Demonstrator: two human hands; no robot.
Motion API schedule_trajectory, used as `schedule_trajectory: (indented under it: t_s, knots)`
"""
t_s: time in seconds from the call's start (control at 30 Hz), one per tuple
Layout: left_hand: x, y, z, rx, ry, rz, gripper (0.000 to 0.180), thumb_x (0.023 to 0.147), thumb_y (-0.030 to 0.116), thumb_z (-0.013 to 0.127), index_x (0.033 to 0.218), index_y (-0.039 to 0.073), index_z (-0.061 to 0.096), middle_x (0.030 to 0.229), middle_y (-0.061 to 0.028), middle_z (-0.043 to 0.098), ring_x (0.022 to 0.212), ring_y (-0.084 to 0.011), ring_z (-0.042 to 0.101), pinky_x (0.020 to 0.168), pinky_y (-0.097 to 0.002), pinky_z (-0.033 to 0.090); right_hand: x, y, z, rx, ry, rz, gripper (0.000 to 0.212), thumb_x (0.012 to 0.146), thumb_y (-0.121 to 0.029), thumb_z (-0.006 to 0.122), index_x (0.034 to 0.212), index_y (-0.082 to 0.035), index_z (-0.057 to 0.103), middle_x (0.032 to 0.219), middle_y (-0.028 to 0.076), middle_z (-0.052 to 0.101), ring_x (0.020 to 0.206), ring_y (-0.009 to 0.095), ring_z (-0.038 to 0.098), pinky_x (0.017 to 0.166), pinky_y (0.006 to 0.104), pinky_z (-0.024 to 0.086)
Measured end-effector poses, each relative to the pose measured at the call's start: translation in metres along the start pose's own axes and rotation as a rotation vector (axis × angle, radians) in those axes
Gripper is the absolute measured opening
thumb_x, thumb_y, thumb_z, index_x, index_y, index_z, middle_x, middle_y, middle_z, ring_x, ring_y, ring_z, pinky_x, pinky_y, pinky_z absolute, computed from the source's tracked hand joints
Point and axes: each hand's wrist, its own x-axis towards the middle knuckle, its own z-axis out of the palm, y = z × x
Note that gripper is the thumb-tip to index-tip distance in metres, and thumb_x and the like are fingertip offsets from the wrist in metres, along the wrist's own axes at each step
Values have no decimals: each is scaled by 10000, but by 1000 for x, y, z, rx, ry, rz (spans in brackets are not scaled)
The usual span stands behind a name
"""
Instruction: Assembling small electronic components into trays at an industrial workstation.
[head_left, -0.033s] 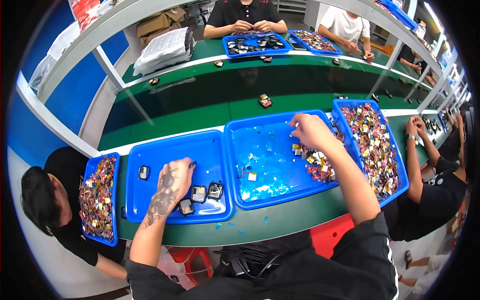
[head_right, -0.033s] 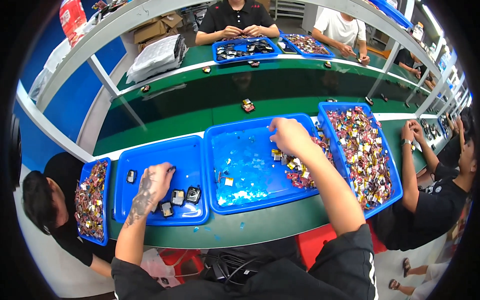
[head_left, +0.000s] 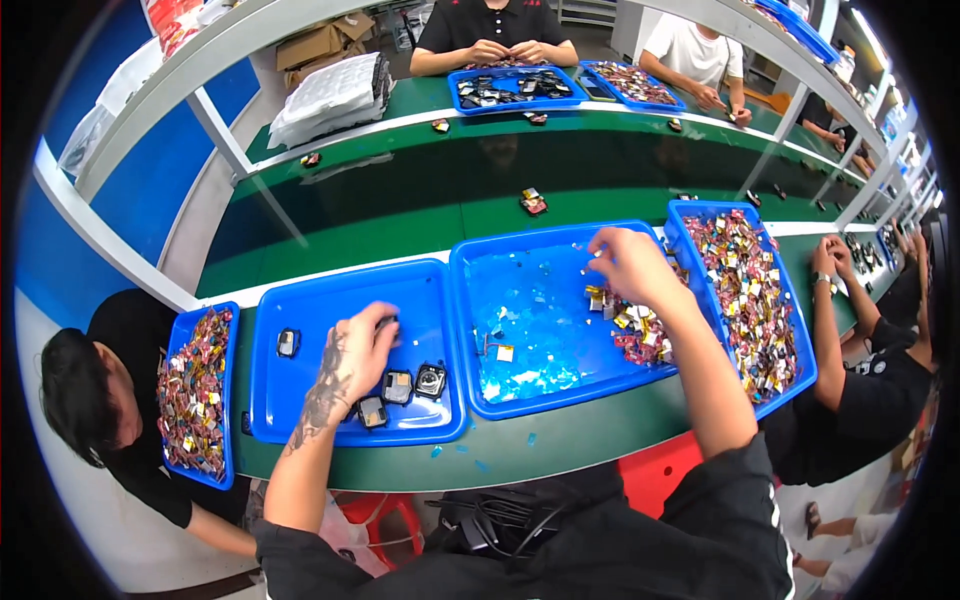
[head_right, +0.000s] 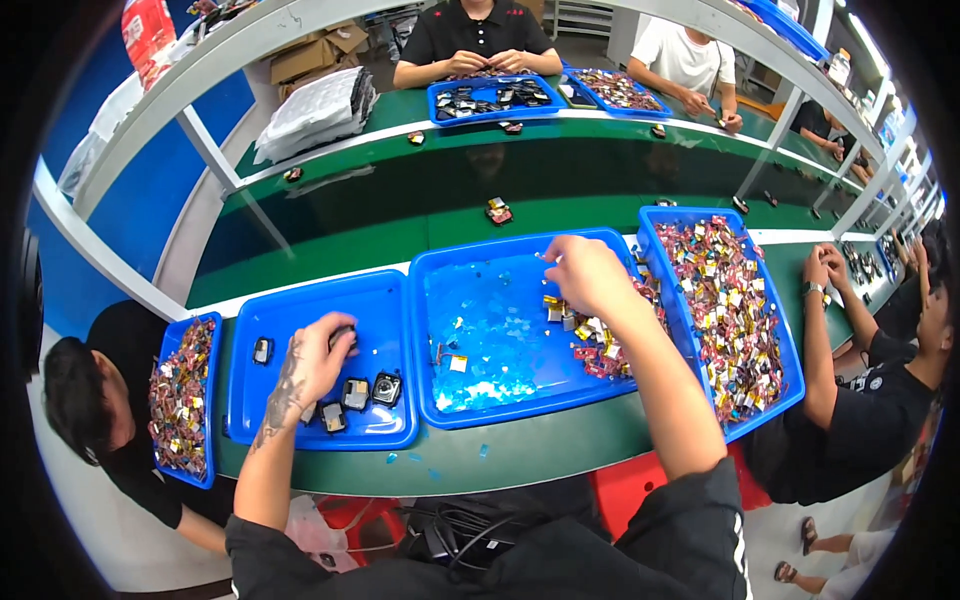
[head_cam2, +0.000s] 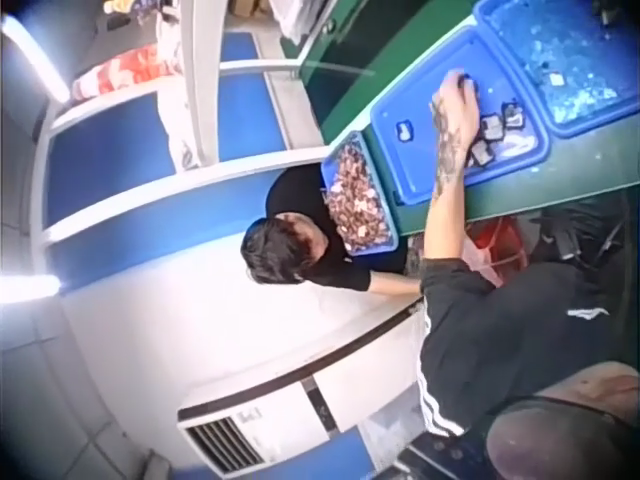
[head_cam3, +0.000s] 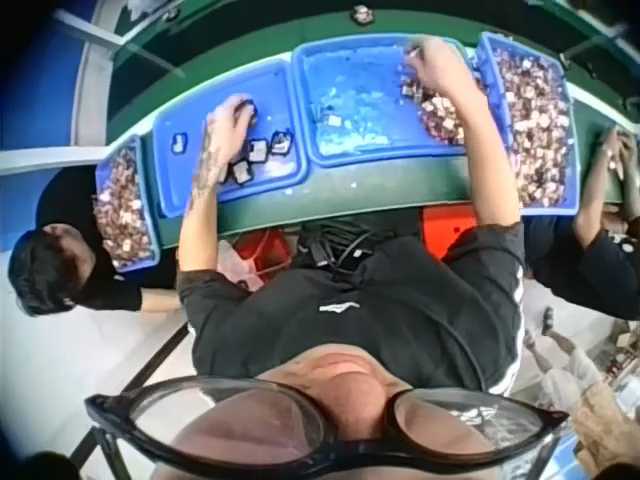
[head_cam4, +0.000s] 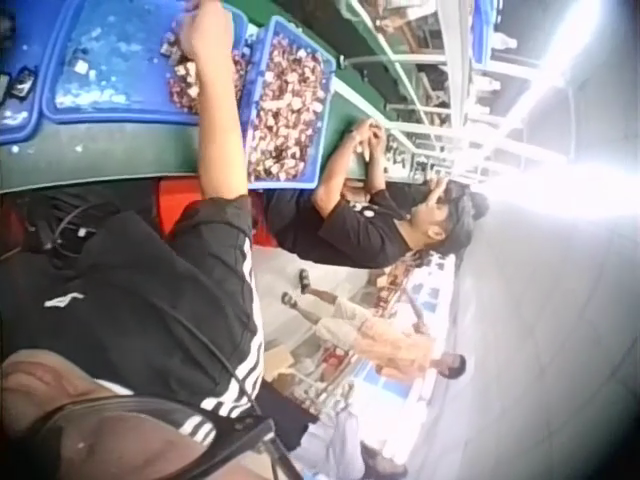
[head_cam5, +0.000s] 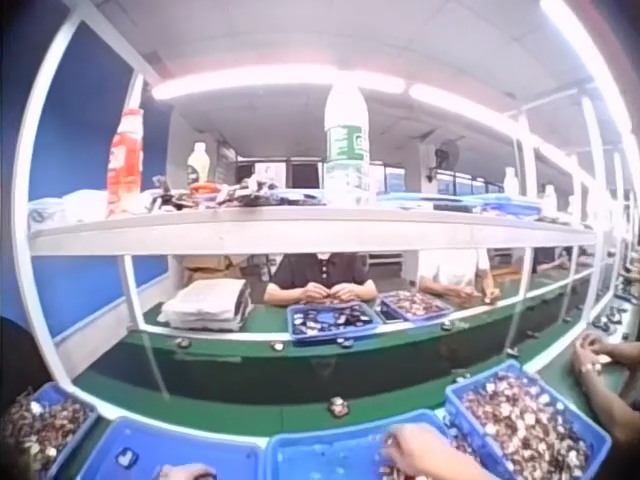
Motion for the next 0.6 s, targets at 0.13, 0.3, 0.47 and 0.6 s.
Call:
schedule_trajectory:
  t_s: [0.13, 0.3, 0.47, 0.6]
  knots:
    - [4, 56, 23, -1112, -188, -95, 333, 957, 128, 560, 1281, 56, 527, 992, -109, 650, 782, -139, 646, 706, -262, 567, -45, -31, -4, 505, 136, -39, 99, 854, -59, 664, 914, 19, 664, 763, 65, 653, 658, 94, 598, 620, 238, 493]
    - [17, 100, 71, -684, -144, 233, 259, 868, 218, 700, 1096, 97, 687, 1059, -103, 555, 940, -190, 581, 764, -294, 484, -81, -56, 29, 1035, 213, -51, 68, 888, -17, 646, 938, 29, 646, 815, 24, 649, 711, 52, 583, 643, 190, 474]
    - [9, 102, 87, -522, -11, 324, 177, 805, 191, 754, 930, 71, 720, 1064, -134, 559, 991, -274, 592, 809, -356, 495, -92, -68, 39, 1220, 176, -10, 60, 886, -17, 653, 936, 14, 645, 879, 34, 663, 774, 55, 592, 665, 190, 469]
    - [-1, 92, 82, -426, 101, 495, 140, 774, 126, 771, 872, 43, 715, 1038, -121, 564, 946, -258, 603, 767, -338, 511, -95, -53, 37, 1341, -173, 104, 97, 892, -108, 675, 916, -15, 656, 881, 17, 654, 736, 48, 564, 622, 185, 426]
